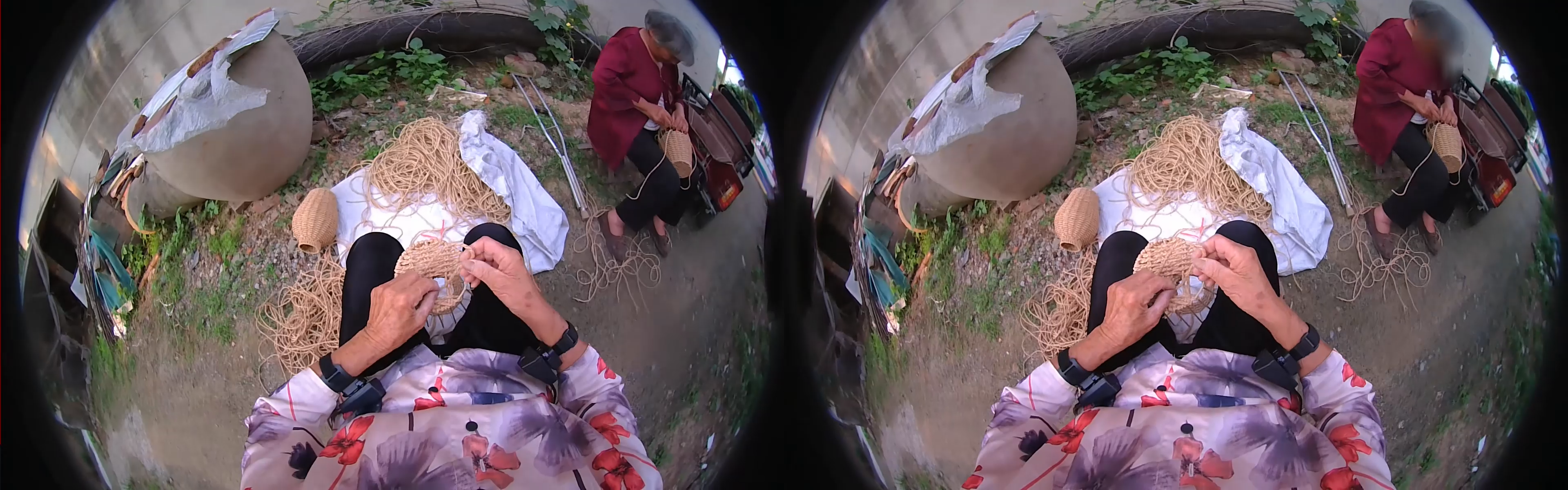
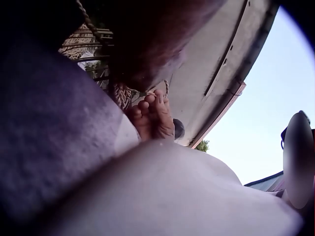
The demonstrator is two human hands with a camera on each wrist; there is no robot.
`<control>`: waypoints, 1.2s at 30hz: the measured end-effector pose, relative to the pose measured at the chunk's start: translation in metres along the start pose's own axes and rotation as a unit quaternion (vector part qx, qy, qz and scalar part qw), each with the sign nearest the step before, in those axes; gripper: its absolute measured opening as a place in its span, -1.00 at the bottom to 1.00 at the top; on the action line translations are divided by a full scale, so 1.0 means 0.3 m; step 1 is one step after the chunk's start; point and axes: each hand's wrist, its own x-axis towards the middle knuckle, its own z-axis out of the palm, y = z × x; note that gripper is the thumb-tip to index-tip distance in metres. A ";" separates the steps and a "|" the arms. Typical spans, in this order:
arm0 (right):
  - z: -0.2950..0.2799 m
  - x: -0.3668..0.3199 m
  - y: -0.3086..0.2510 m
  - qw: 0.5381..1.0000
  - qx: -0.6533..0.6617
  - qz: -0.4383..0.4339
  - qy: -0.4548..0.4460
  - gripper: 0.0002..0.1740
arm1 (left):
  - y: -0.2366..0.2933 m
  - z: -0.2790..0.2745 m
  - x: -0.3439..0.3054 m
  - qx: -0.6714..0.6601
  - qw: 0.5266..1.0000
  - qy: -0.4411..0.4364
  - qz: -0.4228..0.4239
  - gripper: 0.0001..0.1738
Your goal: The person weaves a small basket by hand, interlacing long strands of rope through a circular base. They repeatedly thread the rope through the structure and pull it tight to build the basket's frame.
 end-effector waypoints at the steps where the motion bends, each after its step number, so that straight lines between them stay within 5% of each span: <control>1: 0.017 0.013 -0.007 0.999 0.016 -0.019 -0.035 -0.82 | 0.003 0.002 -0.001 0.021 1.000 -0.011 -0.002 -0.92; 6: 0.084 0.054 -0.028 0.995 -0.049 -0.039 -0.081 -0.91 | 0.014 -0.014 0.012 0.090 0.993 -0.073 -0.006 -0.91; 8: 0.093 0.059 -0.034 0.964 -0.241 -0.070 -0.084 -0.93 | 0.012 -0.017 0.014 0.084 0.993 -0.088 -0.001 -0.88; 12: 0.109 0.047 -0.021 0.900 -0.389 -0.183 -0.068 -0.90 | 0.008 -0.012 0.016 0.022 0.999 -0.043 -0.015 -0.82; 14: 0.112 0.033 -0.025 0.875 -0.447 -0.182 -0.041 -0.87 | 0.040 -0.021 0.026 -0.063 0.978 -0.017 -0.196 -0.82; 24: 0.085 0.015 0.009 0.898 -0.379 -0.220 -0.027 -0.87 | 0.032 -0.015 0.058 -0.111 0.960 -0.062 -0.248 -0.83; 27: 0.060 -0.003 -0.007 0.928 -0.322 -0.188 -0.007 -0.81 | 0.048 0.002 0.063 -0.039 0.991 -0.064 -0.109 -0.90; 31: 0.060 -0.015 0.015 0.906 -0.374 -0.198 -0.019 -0.79 | 0.051 0.019 0.088 -0.005 0.992 -0.087 -0.092 -0.88; 34: 0.075 -0.020 0.007 0.888 -0.418 -0.192 -0.023 -0.75 | 0.014 0.029 0.101 0.023 0.985 -0.132 -0.110 -0.87; 36: 0.085 -0.021 -0.006 0.865 -0.476 -0.155 -0.044 -0.73 | -0.030 0.043 0.100 -0.152 0.942 -0.180 -0.241 -0.87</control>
